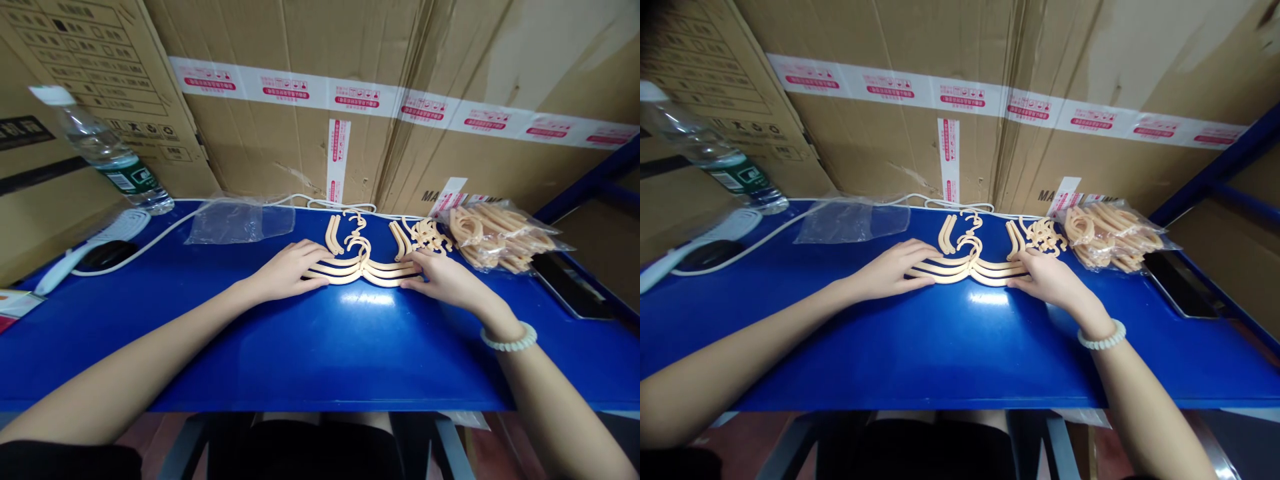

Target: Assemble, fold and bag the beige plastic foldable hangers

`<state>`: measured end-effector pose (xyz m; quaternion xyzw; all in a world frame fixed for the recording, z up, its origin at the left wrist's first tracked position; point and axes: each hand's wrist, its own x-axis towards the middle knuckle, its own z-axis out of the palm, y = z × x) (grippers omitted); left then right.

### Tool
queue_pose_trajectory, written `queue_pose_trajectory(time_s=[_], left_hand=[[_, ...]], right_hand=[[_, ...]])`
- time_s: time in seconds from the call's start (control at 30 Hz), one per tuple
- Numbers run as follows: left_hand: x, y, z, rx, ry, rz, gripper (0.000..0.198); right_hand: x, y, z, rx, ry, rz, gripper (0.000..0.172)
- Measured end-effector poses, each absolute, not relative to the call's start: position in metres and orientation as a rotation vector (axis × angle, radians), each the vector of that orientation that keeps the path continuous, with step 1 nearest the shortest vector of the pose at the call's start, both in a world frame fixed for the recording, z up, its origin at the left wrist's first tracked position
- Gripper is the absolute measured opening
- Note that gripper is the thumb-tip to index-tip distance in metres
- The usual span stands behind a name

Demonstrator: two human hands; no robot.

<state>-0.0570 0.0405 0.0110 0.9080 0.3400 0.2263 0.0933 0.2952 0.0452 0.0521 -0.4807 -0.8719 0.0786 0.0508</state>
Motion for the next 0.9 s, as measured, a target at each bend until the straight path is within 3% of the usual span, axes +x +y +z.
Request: queue_pose_trajectory(time_s=[0.67,0.9], left_hand=[[-0.057,0.042,0.006,2.705,1.113,0.684,0.027],[-0.053,0.039,0.0,2.579,1.149,1.109,0.016]], right_hand=[[0.289,0.048,0.045,-1.512,-2.635,0.198,0.035],[0.29,0.046,0.056,-1.476,-2.373,-0.021,0.035]])
